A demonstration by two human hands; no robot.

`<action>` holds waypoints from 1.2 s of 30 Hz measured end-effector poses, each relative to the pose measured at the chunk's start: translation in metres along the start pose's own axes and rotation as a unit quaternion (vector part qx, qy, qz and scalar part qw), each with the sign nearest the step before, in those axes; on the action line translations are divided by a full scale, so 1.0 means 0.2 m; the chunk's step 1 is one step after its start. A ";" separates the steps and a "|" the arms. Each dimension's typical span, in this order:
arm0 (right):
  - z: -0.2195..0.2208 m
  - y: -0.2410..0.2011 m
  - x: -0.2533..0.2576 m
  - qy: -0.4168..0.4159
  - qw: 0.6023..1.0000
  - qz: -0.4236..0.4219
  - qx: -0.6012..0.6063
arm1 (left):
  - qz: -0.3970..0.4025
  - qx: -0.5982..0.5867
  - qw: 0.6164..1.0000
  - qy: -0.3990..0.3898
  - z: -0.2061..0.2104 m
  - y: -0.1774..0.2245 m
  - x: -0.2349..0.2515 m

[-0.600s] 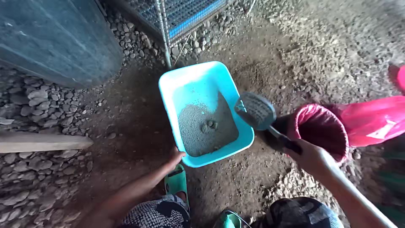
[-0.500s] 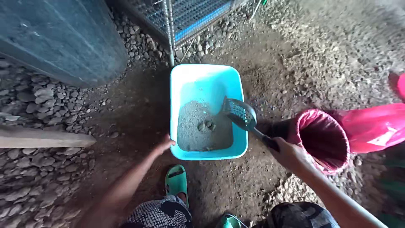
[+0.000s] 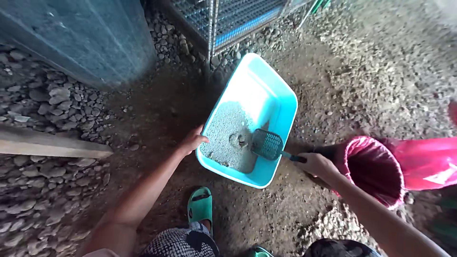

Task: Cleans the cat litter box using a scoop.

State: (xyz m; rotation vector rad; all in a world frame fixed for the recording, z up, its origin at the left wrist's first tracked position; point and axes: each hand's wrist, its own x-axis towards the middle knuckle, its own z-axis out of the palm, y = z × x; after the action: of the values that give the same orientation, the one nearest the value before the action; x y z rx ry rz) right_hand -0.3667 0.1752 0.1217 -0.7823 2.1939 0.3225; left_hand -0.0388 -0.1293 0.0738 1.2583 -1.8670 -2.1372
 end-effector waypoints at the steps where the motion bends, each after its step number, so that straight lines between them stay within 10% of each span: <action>1: 0.00 0.02 0.03 -0.003 1.000 -0.011 -0.003 | 0.000 0.004 1.000 -0.004 0.01 0.02 0.00; 12: 0.42 -0.31 0.17 -0.091 0.913 -0.087 0.388 | 0.021 0.027 0.999 -0.003 0.07 0.09 0.03; 19: 0.10 0.00 0.12 0.032 0.982 -0.104 0.157 | -0.034 -0.066 0.995 0.062 -0.04 -0.25 0.19; 24: 0.04 0.12 0.07 -0.079 0.995 -0.054 -0.031 | -0.034 -0.124 0.986 0.107 0.11 0.00 0.07; 36: 0.61 -0.12 0.03 -0.079 0.902 -0.137 0.401 | 0.106 -0.004 0.991 0.078 0.45 0.52 -0.09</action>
State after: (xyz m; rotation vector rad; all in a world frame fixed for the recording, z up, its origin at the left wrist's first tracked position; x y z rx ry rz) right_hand -0.2832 0.2105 0.0361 -0.5445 1.7822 -0.6136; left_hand -0.1266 -0.0762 0.1667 1.1318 -1.8347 -1.8813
